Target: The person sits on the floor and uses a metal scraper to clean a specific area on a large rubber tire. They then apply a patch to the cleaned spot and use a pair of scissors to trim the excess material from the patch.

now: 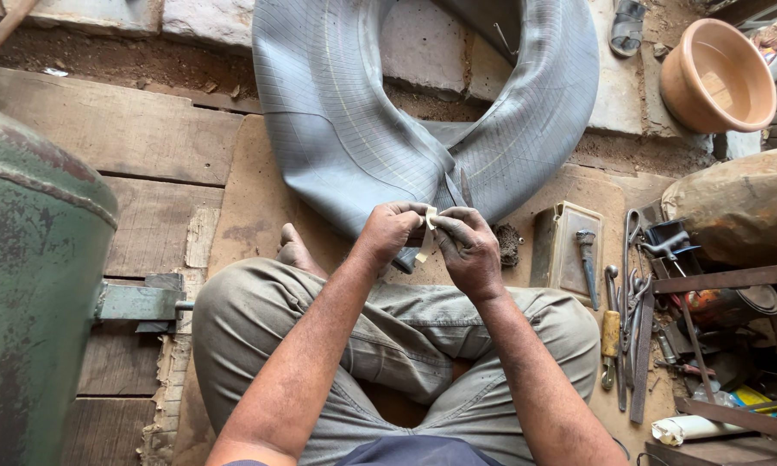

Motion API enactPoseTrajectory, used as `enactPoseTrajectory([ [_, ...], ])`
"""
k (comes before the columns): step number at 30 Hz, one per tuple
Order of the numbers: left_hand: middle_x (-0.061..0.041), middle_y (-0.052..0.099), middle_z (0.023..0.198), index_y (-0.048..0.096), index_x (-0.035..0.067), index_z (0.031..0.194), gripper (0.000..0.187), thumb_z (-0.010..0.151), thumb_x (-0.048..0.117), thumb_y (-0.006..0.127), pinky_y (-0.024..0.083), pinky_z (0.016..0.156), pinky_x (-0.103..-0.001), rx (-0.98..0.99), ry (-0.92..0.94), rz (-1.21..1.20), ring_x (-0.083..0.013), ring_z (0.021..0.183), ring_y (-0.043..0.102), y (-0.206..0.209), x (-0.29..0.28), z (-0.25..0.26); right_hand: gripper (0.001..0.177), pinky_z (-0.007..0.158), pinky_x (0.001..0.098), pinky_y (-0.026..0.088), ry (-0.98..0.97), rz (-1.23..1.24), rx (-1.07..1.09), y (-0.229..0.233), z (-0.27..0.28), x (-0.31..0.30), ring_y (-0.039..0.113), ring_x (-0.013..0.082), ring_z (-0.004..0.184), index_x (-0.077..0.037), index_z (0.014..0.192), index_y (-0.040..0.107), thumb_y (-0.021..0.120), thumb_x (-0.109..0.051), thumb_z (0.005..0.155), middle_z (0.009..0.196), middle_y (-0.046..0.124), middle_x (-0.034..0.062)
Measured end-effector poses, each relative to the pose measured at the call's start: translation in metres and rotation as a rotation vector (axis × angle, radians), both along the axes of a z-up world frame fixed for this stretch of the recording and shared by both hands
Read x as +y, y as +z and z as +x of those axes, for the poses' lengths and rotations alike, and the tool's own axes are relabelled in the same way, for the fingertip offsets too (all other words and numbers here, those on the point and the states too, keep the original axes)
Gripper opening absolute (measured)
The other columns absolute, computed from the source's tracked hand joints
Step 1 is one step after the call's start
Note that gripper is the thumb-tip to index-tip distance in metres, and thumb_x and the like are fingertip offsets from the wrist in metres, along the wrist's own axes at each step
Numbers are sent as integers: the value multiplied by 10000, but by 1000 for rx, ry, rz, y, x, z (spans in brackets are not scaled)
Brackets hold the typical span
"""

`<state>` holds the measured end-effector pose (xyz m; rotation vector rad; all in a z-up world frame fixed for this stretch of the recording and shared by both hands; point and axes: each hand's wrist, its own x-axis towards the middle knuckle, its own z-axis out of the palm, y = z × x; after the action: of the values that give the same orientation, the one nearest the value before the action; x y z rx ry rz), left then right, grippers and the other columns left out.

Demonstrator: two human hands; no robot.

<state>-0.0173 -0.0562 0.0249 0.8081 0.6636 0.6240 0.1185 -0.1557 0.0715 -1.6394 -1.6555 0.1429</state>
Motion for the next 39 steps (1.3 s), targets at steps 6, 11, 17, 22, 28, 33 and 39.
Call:
enactPoseTrajectory([
  [6, -119, 754, 907, 737, -32, 1088, 239, 960, 163, 684, 614, 754, -323, 63, 50, 32, -163, 793, 719, 6, -4, -1, 190, 865, 323, 592, 21, -3, -9, -4, 2, 1, 715, 209, 1011, -78, 1107, 771, 766, -101, 918, 1123, 700, 77],
  [11, -106, 752, 892, 734, -26, 1043, 190, 965, 139, 683, 601, 723, -297, 66, 120, 64, -143, 771, 705, 3, -5, 2, 182, 940, 320, 592, 82, -33, 115, -15, 9, 0, 686, 202, 1083, -72, 1123, 765, 688, -67, 958, 1167, 677, 92],
  [17, -77, 767, 911, 737, -1, 1030, 184, 958, 155, 669, 599, 734, -259, 193, 112, 178, -110, 807, 717, 6, -6, 2, 184, 904, 282, 581, -15, -182, 676, -29, 25, 17, 690, 142, 997, -33, 1155, 717, 664, -118, 1000, 1105, 716, 70],
  [22, -83, 768, 923, 728, -5, 1019, 190, 954, 169, 686, 595, 731, -257, 246, 133, 235, -112, 814, 711, 10, -9, 2, 196, 831, 293, 594, 4, -311, 911, -28, 22, 28, 706, 138, 889, 2, 1111, 724, 682, -140, 983, 1000, 747, 92],
  [28, -89, 770, 930, 723, -20, 1062, 236, 950, 183, 680, 609, 736, -260, 309, 140, 279, -114, 821, 723, 13, -7, 2, 173, 806, 279, 588, -20, -379, 972, -37, 26, 34, 695, 127, 864, 3, 1060, 714, 687, -151, 987, 949, 740, 69],
  [33, -77, 749, 926, 562, 6, 1259, 433, 877, 131, 722, 604, 761, -262, 283, 109, 298, -113, 855, 728, 17, -5, 1, 140, 789, 242, 545, -3, -339, 939, -53, 33, 37, 653, 86, 856, -14, 1039, 699, 670, -147, 1009, 937, 718, 34],
  [39, -42, 710, 869, 564, 6, 1330, 524, 847, 78, 754, 571, 723, -242, 297, 82, 343, -96, 802, 681, 17, -3, 4, 131, 778, 243, 535, -7, -334, 936, -58, 33, 40, 643, 84, 835, -18, 1020, 693, 672, -147, 1012, 910, 712, 28],
])
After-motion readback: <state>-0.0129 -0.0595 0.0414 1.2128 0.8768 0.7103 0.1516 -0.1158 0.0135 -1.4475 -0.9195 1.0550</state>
